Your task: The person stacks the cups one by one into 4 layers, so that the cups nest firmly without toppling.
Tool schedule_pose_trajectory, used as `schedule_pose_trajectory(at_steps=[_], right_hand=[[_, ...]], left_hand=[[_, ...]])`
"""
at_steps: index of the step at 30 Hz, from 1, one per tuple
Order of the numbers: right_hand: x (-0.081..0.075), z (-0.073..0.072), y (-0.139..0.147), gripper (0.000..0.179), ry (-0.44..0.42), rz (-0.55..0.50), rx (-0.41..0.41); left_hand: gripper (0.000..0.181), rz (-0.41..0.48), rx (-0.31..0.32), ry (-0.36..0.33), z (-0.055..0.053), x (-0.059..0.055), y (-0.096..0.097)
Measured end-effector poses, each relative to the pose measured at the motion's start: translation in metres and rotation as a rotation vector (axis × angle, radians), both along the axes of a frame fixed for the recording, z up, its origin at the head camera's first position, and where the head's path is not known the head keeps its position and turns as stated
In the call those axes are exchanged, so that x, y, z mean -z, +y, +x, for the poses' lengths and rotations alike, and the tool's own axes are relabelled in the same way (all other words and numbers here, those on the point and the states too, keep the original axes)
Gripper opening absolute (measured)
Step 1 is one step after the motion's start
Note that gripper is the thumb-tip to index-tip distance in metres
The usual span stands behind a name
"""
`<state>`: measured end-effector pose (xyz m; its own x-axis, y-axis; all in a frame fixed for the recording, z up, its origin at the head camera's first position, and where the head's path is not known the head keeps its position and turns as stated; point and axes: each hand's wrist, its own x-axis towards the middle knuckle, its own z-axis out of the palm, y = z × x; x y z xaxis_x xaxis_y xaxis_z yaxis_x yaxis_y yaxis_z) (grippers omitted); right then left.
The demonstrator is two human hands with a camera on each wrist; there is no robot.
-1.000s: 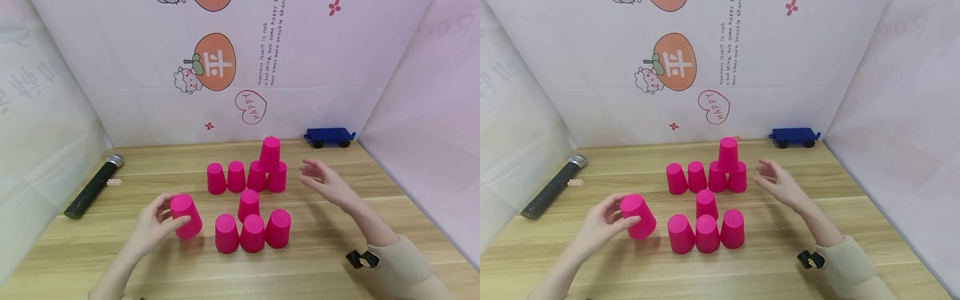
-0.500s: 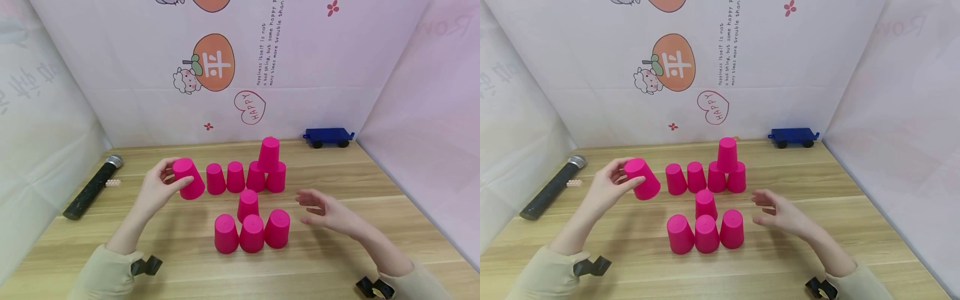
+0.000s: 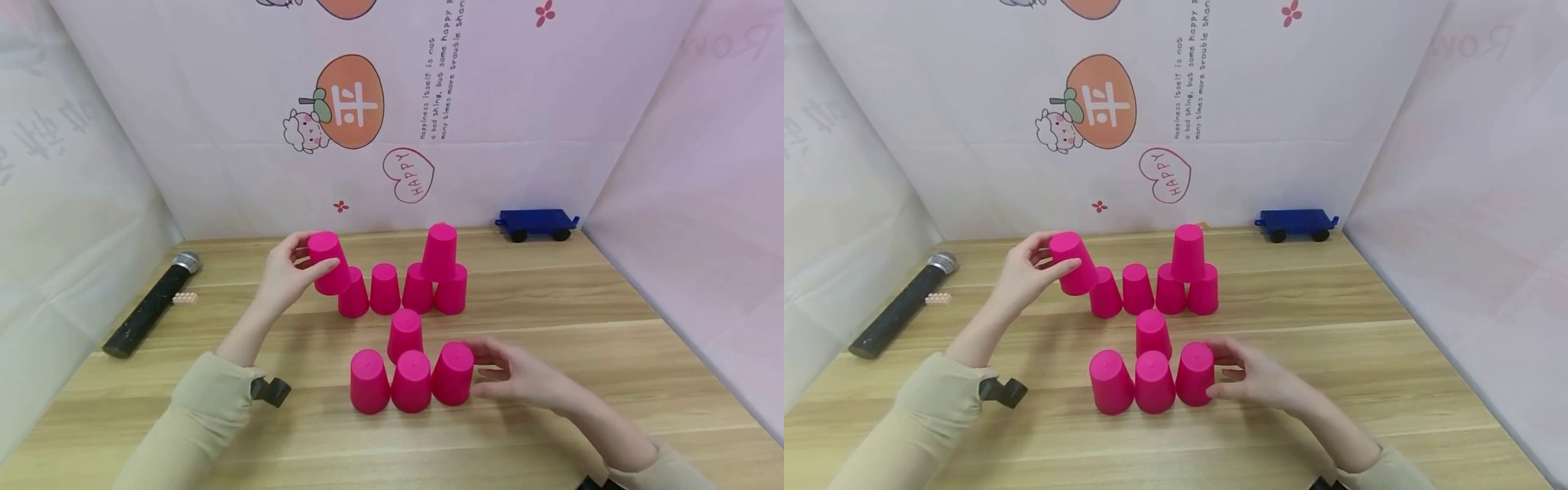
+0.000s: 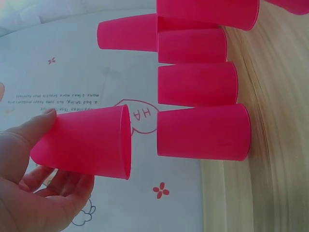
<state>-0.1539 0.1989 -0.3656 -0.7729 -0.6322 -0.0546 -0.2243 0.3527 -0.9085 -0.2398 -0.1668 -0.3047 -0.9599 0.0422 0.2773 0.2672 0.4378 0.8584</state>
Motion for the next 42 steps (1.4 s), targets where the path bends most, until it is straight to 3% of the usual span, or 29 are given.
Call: schedule_pose_trajectory(at_steps=[10, 19, 42], right_hand=[[-0.003, -0.003, -0.010, 0.063, 0.065, 0.008, 0.023], [-0.002, -0.006, -0.017, 0.059, 0.051, 0.028, 0.038], [-0.004, -0.006, -0.020, 0.052, 0.090, 0.050, 0.055]], left_hand=[[0.057, 0.024, 0.027, -0.001, -0.024, 0.006, 0.020], [0.055, 0.023, 0.082, 0.009, -0.041, 0.016, 0.037], [0.055, 0.013, 0.096, -0.029, -0.047, 0.016, 0.041]])
